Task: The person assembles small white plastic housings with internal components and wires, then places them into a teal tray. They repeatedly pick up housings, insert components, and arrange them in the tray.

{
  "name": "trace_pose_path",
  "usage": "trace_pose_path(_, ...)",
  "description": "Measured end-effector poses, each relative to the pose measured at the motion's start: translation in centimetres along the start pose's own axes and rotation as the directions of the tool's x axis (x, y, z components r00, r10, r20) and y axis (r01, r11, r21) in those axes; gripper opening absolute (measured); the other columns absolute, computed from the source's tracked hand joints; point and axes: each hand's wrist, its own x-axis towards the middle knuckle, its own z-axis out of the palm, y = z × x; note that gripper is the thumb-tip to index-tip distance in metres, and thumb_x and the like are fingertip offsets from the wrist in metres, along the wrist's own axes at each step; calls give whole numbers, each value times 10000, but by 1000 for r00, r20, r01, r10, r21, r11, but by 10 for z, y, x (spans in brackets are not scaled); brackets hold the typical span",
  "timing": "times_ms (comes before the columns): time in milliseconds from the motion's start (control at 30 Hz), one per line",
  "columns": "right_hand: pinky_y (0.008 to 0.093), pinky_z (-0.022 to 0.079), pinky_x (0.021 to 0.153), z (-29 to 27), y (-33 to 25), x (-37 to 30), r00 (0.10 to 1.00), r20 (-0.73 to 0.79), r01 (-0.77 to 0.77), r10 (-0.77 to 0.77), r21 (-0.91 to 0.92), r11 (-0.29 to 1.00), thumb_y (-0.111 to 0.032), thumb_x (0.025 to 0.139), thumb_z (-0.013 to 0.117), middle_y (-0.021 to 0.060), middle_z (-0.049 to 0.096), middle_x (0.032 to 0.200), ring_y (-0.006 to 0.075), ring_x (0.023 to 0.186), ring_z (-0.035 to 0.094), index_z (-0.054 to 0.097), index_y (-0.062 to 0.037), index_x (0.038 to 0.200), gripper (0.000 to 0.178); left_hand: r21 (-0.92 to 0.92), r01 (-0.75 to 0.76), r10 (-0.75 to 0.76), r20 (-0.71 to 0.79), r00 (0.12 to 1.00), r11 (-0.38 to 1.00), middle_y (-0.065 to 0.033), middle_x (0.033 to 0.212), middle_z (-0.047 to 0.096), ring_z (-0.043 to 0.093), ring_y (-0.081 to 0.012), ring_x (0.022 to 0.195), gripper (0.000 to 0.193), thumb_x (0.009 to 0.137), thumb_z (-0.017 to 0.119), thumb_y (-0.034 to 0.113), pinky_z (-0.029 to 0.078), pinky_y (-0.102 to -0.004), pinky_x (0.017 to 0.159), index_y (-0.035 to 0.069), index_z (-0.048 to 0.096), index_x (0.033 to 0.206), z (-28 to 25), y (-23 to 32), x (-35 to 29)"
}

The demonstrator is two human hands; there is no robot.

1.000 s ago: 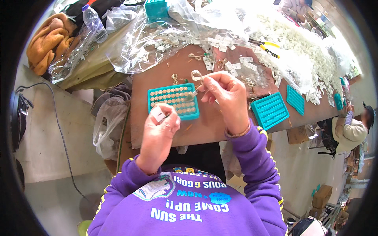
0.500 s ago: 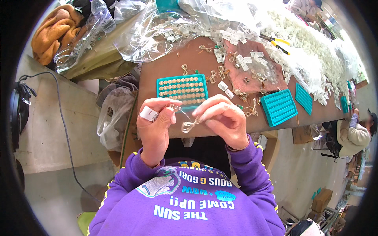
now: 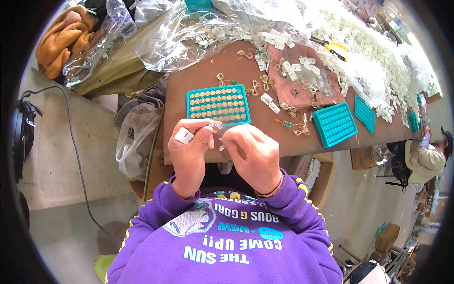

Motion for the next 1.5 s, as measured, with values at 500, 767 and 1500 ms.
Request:
trace_pose_path(500,218,507,703,-10,7,-1,869,259,-478,421,658,582,20,821,737,39,636,882,61,801,612,590,23,937,187,-5,108,-105,209,972,994,-78,911,673,596,-95,714,160,871,636,-48,491,-231,661,-11,646,1027,-8,7,1)
trace_pose_path(767,324,529,664,-10,-2,1,1000,-27,-15,15,13,1000,8,727,765,98,648,822,257,745,661,649,-33,900,212,64,30,-35,83,996,998,-74,885,688,610,-94,734,137,838,689,-34,489,-227,661,-3,639,962,-4,2,0)
trace_pose_path(1500,287,536,639,-13,1,3,988,141,78,-68,-73,994,81,717,728,98,652,858,229,761,661,700,-5,890,195,124,192,-207,130,970,974,-52,943,671,634,-102,900,223,868,696,7,504,-234,807,35,597,1066,-11,9,-1)
